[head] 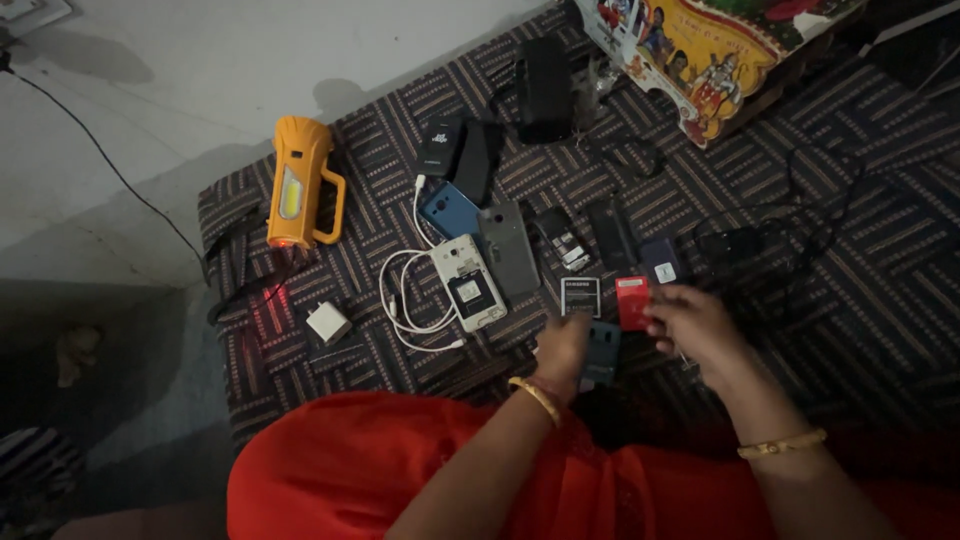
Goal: The person uses a metal prying tool to open the back of a blue smartphone, removes the battery, and sets the phone and battery aside. They then pick up a black smartphone, pry open its back cover, and remove its battery, placing the components on the patterned surface.
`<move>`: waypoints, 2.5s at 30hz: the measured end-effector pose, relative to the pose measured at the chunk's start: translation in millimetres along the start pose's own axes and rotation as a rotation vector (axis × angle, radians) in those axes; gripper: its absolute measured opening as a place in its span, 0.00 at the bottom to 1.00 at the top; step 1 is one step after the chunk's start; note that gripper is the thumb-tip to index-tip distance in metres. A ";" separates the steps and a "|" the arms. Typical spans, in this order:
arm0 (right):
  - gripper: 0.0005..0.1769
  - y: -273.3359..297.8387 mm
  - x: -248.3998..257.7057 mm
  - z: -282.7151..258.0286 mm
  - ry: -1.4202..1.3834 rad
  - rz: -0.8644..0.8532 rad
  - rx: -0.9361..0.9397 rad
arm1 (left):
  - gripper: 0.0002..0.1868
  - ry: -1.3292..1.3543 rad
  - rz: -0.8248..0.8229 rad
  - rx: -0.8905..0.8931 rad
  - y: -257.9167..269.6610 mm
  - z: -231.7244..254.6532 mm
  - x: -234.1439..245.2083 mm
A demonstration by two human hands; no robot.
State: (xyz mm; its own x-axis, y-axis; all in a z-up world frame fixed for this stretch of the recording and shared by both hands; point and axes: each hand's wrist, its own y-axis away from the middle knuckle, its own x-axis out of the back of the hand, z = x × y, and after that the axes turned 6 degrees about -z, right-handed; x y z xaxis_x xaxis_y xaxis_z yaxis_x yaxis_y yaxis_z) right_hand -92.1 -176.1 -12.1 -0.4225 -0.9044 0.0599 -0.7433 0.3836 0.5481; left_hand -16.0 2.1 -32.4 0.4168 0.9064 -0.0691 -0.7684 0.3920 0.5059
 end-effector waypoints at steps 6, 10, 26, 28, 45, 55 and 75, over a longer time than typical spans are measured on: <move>0.20 -19.8 -10.4 51.6 0.750 0.088 0.215 | 0.27 -0.075 0.087 0.282 10.7 4.3 -7.4; 0.27 -16.6 -18.4 58.8 0.686 -0.071 0.298 | 0.27 -0.066 0.034 0.182 5.3 -1.1 -7.4; 0.17 18.0 -40.4 17.3 0.227 -0.136 0.047 | 0.24 0.000 -0.093 -0.112 -24.8 -29.1 -11.4; 0.21 21.8 -43.3 12.9 0.180 -0.111 0.042 | 0.25 -0.162 -0.031 -0.081 -14.0 -19.2 -8.7; 0.21 6.8 -33.7 19.6 0.445 0.009 0.238 | 0.15 0.308 0.034 -0.112 -37.2 3.4 11.2; 0.16 0.0 4.1 9.2 -0.472 -0.050 -0.097 | 0.17 0.353 -0.140 0.005 -17.0 21.0 0.7; 0.17 -15.4 60.7 9.2 -0.519 0.343 -0.047 | 0.12 0.280 -0.138 -0.010 -10.9 20.0 0.7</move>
State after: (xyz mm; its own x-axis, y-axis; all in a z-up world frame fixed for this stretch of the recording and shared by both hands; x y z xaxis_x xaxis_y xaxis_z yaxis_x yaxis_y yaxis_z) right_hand -111.1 -235.1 -24.5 -0.8387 -0.5179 -0.1683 -0.5023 0.6165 0.6063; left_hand 2.3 -4.7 -20.8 0.3683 0.8522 -0.3716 -0.7196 0.5144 0.4665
